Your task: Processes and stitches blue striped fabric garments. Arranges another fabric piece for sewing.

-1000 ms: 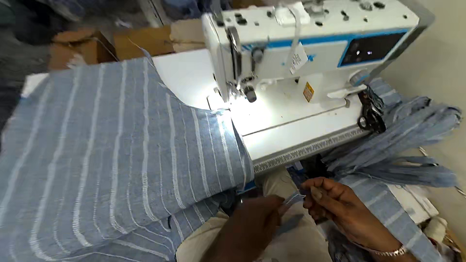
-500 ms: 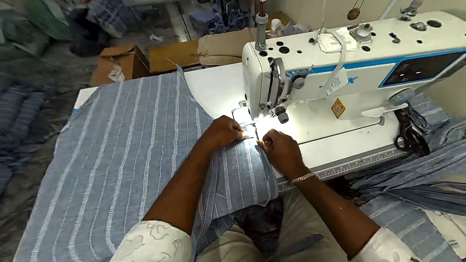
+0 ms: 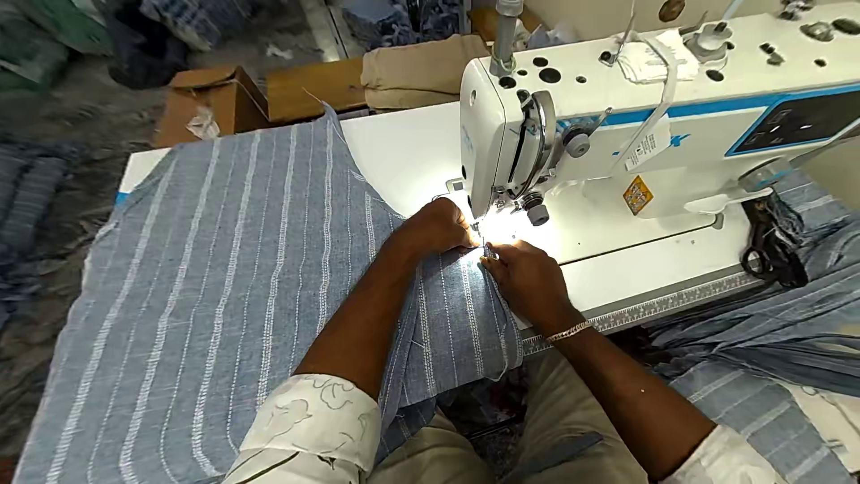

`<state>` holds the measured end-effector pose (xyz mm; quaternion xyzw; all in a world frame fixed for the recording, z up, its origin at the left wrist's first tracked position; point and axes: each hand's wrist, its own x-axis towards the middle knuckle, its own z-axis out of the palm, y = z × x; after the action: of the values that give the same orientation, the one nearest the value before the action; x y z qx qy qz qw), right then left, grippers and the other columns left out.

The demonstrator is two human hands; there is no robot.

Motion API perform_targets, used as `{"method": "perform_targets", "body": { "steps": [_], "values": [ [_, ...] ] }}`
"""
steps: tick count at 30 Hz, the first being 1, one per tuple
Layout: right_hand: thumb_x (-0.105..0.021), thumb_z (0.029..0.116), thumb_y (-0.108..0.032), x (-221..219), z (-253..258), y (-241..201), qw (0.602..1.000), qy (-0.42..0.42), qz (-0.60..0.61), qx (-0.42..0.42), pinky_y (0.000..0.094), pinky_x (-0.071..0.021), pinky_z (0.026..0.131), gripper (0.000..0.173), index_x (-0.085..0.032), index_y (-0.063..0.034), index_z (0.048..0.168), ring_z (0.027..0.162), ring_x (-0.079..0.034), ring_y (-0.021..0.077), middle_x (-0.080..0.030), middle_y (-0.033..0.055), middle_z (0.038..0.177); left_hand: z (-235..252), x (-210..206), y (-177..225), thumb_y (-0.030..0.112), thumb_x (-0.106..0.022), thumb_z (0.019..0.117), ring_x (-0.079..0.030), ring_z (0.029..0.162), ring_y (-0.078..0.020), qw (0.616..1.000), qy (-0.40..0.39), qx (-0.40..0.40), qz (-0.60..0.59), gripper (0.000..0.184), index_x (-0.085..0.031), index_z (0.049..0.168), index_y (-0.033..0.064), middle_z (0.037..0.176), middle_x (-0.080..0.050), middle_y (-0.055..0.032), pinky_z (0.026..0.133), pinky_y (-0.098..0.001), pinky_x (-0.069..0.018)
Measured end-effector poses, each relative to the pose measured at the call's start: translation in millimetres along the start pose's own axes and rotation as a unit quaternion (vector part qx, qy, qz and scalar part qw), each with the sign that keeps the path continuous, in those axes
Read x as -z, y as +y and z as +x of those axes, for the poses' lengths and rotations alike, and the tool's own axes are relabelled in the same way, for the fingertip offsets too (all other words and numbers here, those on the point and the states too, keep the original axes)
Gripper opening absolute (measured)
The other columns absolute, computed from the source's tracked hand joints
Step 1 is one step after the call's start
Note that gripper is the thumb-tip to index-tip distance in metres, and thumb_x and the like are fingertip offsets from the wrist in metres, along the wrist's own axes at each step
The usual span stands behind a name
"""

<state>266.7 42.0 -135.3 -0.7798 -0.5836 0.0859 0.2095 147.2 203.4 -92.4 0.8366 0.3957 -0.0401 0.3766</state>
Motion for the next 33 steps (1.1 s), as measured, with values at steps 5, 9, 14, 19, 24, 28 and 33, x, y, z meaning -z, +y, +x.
{"method": "perform_targets", "body": {
  "steps": [5,9,14,19,24,28,33],
  "values": [
    [-0.052,0.1069,-0.037,10.0,10.1,-12.8,0.997,-0.070,-0.038,-0.021,0.0513,-0.0581,0.073,0.034,-0.073,-0.0164,0.123,0.094,-0.071,0.0312,-0.070,0.0125,0.105,5.1,2.4,-0.5,0.027,-0.073,0.0961,-0.054,0.053,-0.0099,1.000,-0.019,0.012,-0.008,0.029,-0.070,0.074,0.0069,0.066,-0.067,-0.0022,0.054,-0.0309,-0.0425],
    [-0.050,0.1074,-0.034,15.0,16.5,-10.3,0.993,-0.108,-0.047,0.013,0.0514,-0.0573,0.072,0.035,-0.075,-0.0115,0.098,0.095,-0.070,0.0305,-0.069,0.0123,0.099,3.3,-0.9,0.4,0.031,-0.073,0.0947,-0.065,0.063,-0.0208,0.998,0.026,0.028,0.058,0.029,-0.069,0.081,0.0055,0.072,-0.069,-0.0086,0.061,-0.0422,-0.0545],
    [-0.051,0.1072,-0.026,26.1,20.3,20.2,0.980,-0.150,0.072,0.108,0.0489,-0.0542,0.092,0.033,-0.072,-0.0058,0.123,0.102,-0.068,0.0286,-0.072,0.0142,0.104,-54.3,-57.9,23.3,0.039,-0.065,0.0985,-0.059,0.125,-0.0424,0.943,0.249,-0.011,0.221,0.039,-0.070,0.121,0.0076,0.125,-0.068,-0.0189,0.103,-0.0702,-0.0399],
    [-0.055,0.1072,-0.022,123.2,-14.1,80.3,0.996,-0.066,0.050,0.030,0.0504,-0.0578,0.093,0.032,-0.068,-0.0051,0.131,0.102,-0.072,0.0274,-0.073,0.0150,0.116,-67.3,-101.3,0.4,0.060,-0.029,0.1072,-0.030,0.154,-0.0394,0.934,0.223,-0.041,0.276,0.056,-0.061,0.144,0.0317,0.158,-0.049,-0.0036,0.115,-0.0817,-0.0044],
    [-0.063,0.0925,-0.001,144.2,-32.3,168.3,0.977,-0.009,-0.145,-0.155,0.0903,-0.0182,0.104,0.066,-0.042,-0.0011,0.156,0.138,-0.043,0.0578,-0.044,0.0279,0.156,-59.8,-107.8,-4.9,0.058,-0.024,0.1080,-0.031,0.154,-0.0375,0.929,0.242,-0.048,0.275,0.057,-0.060,0.145,0.0341,0.160,-0.048,-0.0041,0.119,-0.0770,-0.0068],
    [-0.055,0.0989,-0.002,162.6,-38.3,175.1,0.979,0.043,-0.141,-0.138,0.0840,-0.0298,0.103,0.051,-0.052,-0.0030,0.150,0.128,-0.055,0.0542,-0.056,0.0275,0.145,-61.1,-109.6,-2.1,0.058,-0.024,0.1079,-0.030,0.154,-0.0376,0.931,0.243,-0.045,0.270,0.057,-0.060,0.145,0.0350,0.160,-0.048,-0.0051,0.120,-0.0744,-0.0077],
    [-0.051,0.1025,-0.005,137.3,-47.0,143.9,0.984,0.109,-0.075,-0.120,0.0759,-0.0412,0.100,0.044,-0.056,-0.0047,0.146,0.124,-0.058,0.0530,-0.061,0.0296,0.135,-46.3,-100.0,-2.0,0.060,-0.023,0.1069,-0.029,0.155,-0.0357,0.936,0.236,-0.031,0.259,0.057,-0.061,0.143,0.0370,0.162,-0.044,-0.0052,0.122,-0.0695,-0.0133]
  ]
}}
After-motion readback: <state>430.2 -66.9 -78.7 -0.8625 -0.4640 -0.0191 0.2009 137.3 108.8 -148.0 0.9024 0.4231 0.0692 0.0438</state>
